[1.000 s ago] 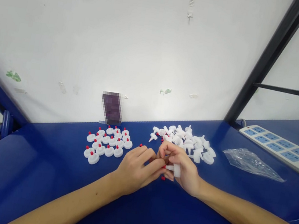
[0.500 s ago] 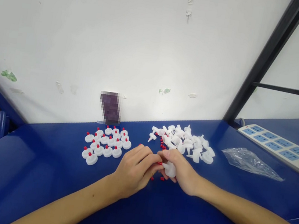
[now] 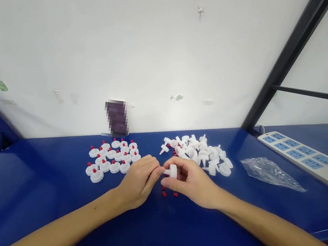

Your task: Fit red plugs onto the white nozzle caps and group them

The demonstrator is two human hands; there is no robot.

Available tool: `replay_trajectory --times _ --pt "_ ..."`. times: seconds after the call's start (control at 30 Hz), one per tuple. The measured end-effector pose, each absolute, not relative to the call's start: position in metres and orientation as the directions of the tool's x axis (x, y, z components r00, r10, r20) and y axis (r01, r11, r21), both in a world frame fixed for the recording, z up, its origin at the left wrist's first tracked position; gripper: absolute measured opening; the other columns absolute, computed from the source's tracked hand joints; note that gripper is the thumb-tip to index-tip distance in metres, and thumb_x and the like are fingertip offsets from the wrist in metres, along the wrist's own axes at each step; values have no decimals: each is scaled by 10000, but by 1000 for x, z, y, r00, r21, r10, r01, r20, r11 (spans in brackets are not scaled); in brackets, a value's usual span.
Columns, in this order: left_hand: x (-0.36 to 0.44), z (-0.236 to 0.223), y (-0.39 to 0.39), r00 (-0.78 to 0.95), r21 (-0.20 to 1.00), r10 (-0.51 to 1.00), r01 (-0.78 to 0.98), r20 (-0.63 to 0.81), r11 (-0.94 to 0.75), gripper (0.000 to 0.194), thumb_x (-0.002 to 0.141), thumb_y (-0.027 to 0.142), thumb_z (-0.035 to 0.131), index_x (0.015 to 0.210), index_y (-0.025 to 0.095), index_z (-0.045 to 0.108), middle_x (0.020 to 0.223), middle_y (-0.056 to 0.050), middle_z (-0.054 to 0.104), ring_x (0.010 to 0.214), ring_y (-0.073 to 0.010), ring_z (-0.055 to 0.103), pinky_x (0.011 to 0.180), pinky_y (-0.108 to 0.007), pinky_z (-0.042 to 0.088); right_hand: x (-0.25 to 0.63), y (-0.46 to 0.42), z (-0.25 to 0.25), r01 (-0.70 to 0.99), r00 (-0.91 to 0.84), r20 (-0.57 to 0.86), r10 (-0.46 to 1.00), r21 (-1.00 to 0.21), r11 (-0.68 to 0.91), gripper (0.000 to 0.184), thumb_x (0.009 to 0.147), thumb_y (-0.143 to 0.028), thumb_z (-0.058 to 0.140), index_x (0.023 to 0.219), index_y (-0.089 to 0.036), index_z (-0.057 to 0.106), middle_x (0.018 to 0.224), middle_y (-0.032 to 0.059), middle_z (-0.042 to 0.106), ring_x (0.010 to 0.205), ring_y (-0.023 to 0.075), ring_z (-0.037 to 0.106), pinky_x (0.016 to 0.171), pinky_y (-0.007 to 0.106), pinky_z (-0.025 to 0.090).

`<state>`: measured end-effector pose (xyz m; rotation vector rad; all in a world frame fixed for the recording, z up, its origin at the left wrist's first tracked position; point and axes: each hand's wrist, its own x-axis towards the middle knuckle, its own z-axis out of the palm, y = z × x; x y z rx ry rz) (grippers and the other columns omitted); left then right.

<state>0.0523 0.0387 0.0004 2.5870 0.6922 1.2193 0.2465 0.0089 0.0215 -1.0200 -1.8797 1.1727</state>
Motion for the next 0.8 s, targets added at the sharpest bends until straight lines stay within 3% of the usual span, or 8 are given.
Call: replay_trajectory --times 0.07,0.17,0.27,0.37,0.57,0.7,0.8 --pt "54 0 36 529 448 544 310 652 -838 378 1054 235 328 683 186 380 624 33 383 589 -127 357 587 -284 288 248 11 18 337 -481 205 852 -854 396 299 902 -477 628 975 -190 586 616 -53 504 541 109 445 507 227 322" --pt "59 -1 29 497 572 624 276 603 -773 412 1061 253 293 657 186 339 607 43 350 561 -114 329 572 -278 278 252 13 15 477 -573 299 763 -635 607 293 939 -466 588 876 -184 539 693 -12 600 589 126 518 553 240 344" --pt "64 -5 22 457 673 710 276 536 -686 423 1066 271 276 652 189 317 601 47 335 551 -108 309 552 -271 268 255 14 12 578 -606 296 738 -474 664 351 943 -476 576 777 -194 450 665 1 604 556 136 519 534 248 312" --pt "64 -6 22 467 705 731 273 497 -655 420 1065 285 278 658 190 316 613 45 337 570 -112 314 568 -273 275 255 14 10 597 -588 308 748 -458 658 367 951 -495 555 775 -205 415 664 -1 602 555 139 517 528 248 297" --pt "40 5 27 669 701 647 259 365 -664 342 1062 303 275 759 194 391 731 19 429 648 -136 375 616 -271 328 250 14 13 548 -553 344 759 -536 642 385 931 -522 576 777 -208 414 667 -44 542 547 106 433 520 235 272" --pt "18 10 21 744 603 610 361 274 -711 241 1047 288 333 863 196 458 819 -8 504 698 -154 438 628 -272 361 242 15 21 573 -629 306 715 -439 692 423 966 -582 469 787 -199 446 728 -26 513 577 113 410 525 247 259" --pt "11 8 15 692 533 620 389 369 -752 177 1030 246 417 894 194 517 834 -15 554 725 -153 490 648 -266 388 236 15 25 570 -666 304 681 -383 727 454 1001 -581 363 782 -193 451 755 -7 505 598 123 409 542 265 261"
